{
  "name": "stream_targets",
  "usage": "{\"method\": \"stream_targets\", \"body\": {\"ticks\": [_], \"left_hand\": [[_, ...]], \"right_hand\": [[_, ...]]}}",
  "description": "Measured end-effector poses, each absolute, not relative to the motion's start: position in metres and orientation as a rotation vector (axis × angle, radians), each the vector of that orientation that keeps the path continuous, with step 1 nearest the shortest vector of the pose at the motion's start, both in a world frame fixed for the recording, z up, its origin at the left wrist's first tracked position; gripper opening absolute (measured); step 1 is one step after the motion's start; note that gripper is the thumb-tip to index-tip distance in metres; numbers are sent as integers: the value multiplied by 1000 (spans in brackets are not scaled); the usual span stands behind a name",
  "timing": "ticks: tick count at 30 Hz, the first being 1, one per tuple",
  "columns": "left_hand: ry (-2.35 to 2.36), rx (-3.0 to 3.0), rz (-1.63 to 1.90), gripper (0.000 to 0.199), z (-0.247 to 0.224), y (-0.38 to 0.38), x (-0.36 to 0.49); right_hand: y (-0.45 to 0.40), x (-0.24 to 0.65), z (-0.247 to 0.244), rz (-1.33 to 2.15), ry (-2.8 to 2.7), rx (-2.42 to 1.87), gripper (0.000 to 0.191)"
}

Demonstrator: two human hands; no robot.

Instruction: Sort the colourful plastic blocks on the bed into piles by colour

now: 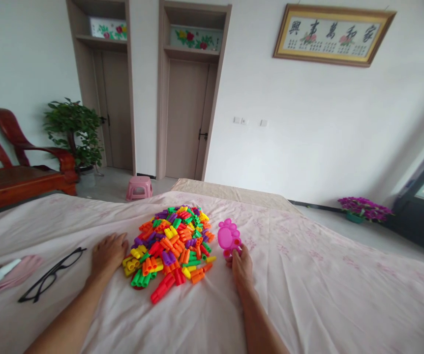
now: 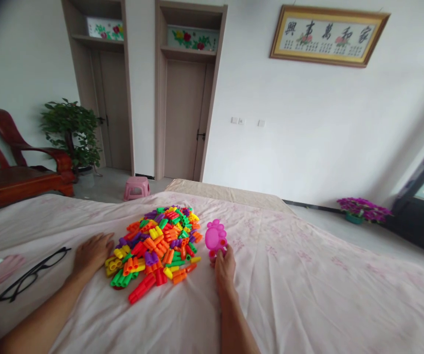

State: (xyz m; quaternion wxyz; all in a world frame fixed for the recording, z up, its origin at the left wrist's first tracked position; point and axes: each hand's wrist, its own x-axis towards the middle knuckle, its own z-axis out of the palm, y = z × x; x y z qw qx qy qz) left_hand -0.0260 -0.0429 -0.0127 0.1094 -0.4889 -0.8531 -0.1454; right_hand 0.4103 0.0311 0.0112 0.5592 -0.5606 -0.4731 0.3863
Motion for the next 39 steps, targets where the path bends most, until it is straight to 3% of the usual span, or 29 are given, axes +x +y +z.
{"method": "stream_targets", "body": {"ticks": [8, 16, 19, 23, 26, 30, 39], "left_hand": [[-2495, -1438, -418, 51, -7, -45, -22], [-2546, -1467, -673, 58, -5, -41, -28], [-2592, -1509, -983, 62, -7, -41, -37], [-2402, -1595, -1691, 62, -10, -46, -38], [-2215, -1658, -1945, 63, -5, -50, -24], [-2065, -1817, -1906, 56, 11, -51, 8], [-1648, -2216, -1563, 33, 24, -39, 47]], "right_hand": [[27, 405, 13, 921, -1067, -1240, 62], [4, 362, 37, 1397, -1160, -808, 72], [7, 360, 26, 1247, -1174, -943, 67], [19, 367, 5, 962, -1231, -1182, 47], [22, 368, -1, 765, -1407, -1314, 39], [18, 366, 4, 516, -1719, -1437, 42], [7, 359, 20, 339, -2094, -1453, 41]]}}
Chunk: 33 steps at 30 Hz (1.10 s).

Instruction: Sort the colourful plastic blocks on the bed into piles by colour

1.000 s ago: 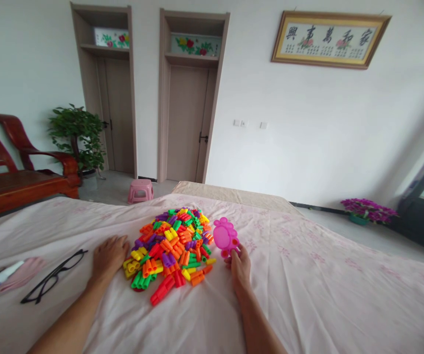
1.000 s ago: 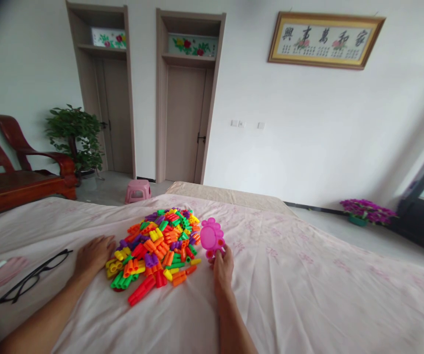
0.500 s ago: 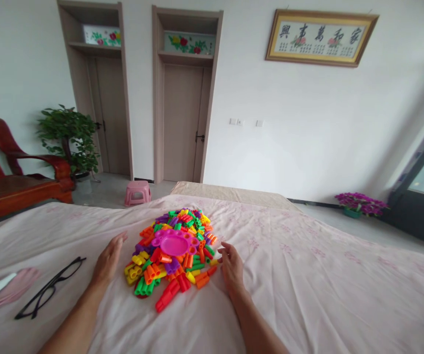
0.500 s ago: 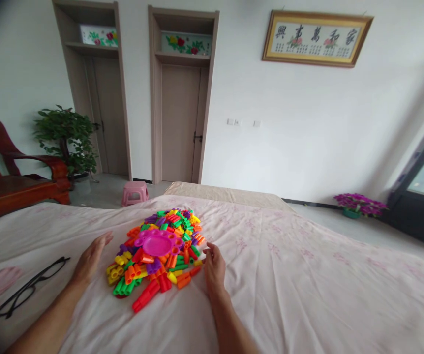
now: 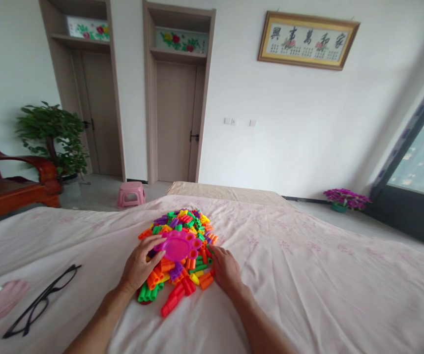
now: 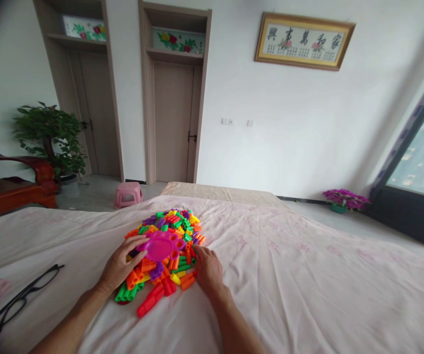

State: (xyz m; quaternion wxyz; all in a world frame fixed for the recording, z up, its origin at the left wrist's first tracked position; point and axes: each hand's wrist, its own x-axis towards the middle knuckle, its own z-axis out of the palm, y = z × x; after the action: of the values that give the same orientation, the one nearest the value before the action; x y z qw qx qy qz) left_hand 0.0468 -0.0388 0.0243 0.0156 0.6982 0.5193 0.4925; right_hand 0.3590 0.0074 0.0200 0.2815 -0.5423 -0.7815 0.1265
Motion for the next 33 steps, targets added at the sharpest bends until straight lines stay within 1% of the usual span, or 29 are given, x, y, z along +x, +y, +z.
{"method": "stream_targets", "body": {"ticks": [2, 4, 11, 15, 19, 24, 26, 30, 33], "left_hand": [[1625, 2185, 1553, 24, 23, -38, 46], [1632, 2177, 1583, 20, 23, -39, 46], [1689, 2096, 1707, 20, 21, -38, 45], [1774, 1941, 1792, 21, 17, -37, 35], [1790, 1707, 1750, 32, 21, -39, 31], [1785, 1683, 1442, 48, 37, -45, 44], [1810, 1688, 1375, 55, 41, -45, 50], [1798, 1565, 1421, 70, 40, -40, 58], [1680, 1442, 1558, 69, 37, -35, 60]], "right_hand": [[5, 357, 21, 319, -2117, -1463, 39], [4, 356, 22, 301, -2095, -1511, 38], [3, 357, 23, 260, -1994, -1631, 34], [3, 359, 23, 254, -2031, -1588, 38], [2, 358, 25, 262, -2063, -1558, 40], [1, 358, 25, 256, -2011, -1529, 40], [3, 358, 22, 270, -1996, -1521, 39], [8, 359, 15, 311, -1989, -1510, 39], [11, 360, 11, 318, -1986, -1506, 41]]}}
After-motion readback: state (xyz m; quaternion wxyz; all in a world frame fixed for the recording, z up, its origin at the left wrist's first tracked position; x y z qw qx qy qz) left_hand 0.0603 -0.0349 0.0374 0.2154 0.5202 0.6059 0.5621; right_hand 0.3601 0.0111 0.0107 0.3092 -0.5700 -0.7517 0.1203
